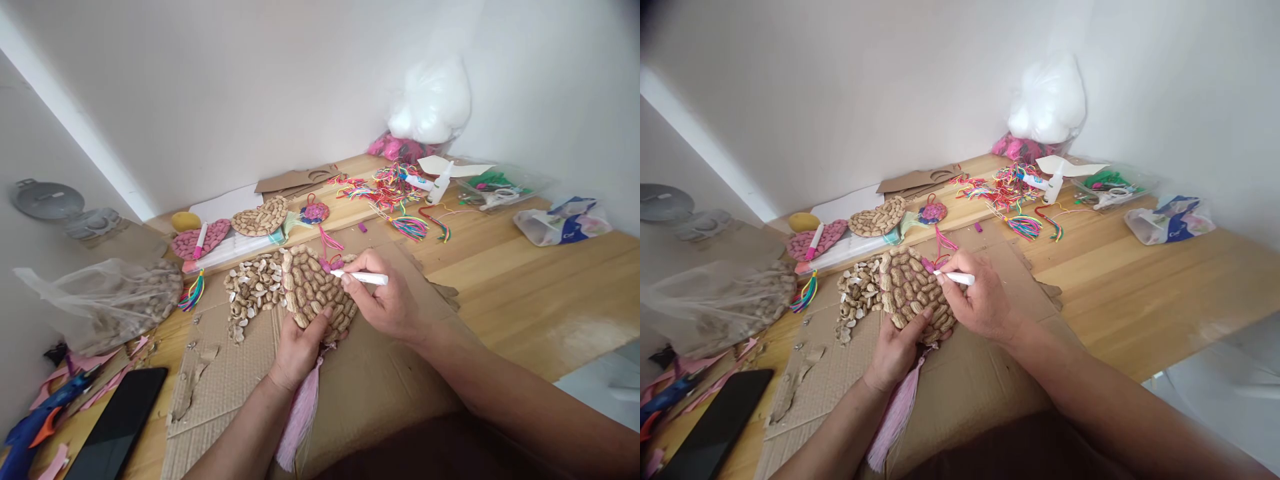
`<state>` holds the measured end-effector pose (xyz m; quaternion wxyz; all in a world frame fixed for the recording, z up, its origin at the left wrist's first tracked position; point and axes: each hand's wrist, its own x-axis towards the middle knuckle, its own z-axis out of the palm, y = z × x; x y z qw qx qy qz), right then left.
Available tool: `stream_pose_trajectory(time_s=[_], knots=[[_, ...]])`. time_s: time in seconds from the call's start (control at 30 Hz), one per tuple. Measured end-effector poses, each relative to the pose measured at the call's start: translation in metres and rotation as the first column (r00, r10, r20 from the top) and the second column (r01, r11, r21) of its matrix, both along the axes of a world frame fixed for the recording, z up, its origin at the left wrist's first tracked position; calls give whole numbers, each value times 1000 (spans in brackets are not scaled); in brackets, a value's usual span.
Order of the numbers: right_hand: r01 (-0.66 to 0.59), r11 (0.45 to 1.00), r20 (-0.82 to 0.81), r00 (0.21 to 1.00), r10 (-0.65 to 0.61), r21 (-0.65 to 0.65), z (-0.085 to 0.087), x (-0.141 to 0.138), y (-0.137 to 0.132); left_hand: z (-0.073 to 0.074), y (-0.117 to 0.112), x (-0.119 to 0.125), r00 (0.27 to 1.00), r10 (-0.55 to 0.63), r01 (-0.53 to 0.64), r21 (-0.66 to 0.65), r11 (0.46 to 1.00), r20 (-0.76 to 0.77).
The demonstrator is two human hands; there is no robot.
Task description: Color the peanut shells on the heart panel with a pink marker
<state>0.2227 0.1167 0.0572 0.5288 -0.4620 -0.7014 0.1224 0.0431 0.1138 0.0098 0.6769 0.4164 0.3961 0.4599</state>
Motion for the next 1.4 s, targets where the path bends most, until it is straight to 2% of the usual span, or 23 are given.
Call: stream_pose_trajectory(time_s=[0.13,0.27,0.43,0.53,0.67,0.87,1.03,1.23,1.4], knots=[[17,1000,-6,1000,-17,-19,0,0,-1,1,1,1,1000,-1,1,-4,1000,-3],[-6,1000,-33,999,7,27,0,-2,0,3,1,0,1000,2,-1,8,1000,-24],[-4,1000,20,1000,4,30,0,-1,0,4,-1,-1,1000,-17,17,-13,1000,-5],[17,999,19,1000,-18,28,-2,-2,0,6,-1,0,999,-2,2,9,1000,-45],[11,996,49,999,-16,94,-5,-4,0,13,-2,2,991,24,-14,77,997,-132],[36,991,115,992,-52,131,-5,-5,-1,16,-1,4,990,45,-34,79,996,-136],[31,985,175,983,-60,168,-3,-6,-2,16,-3,4,981,65,-38,145,989,-184],[23,973,292,952,-92,230,1,-12,-7,10,-5,2,962,72,11,303,953,-262],[21,969,296,950,-96,248,2,-13,-10,10,-6,0,947,76,36,339,940,-311]])
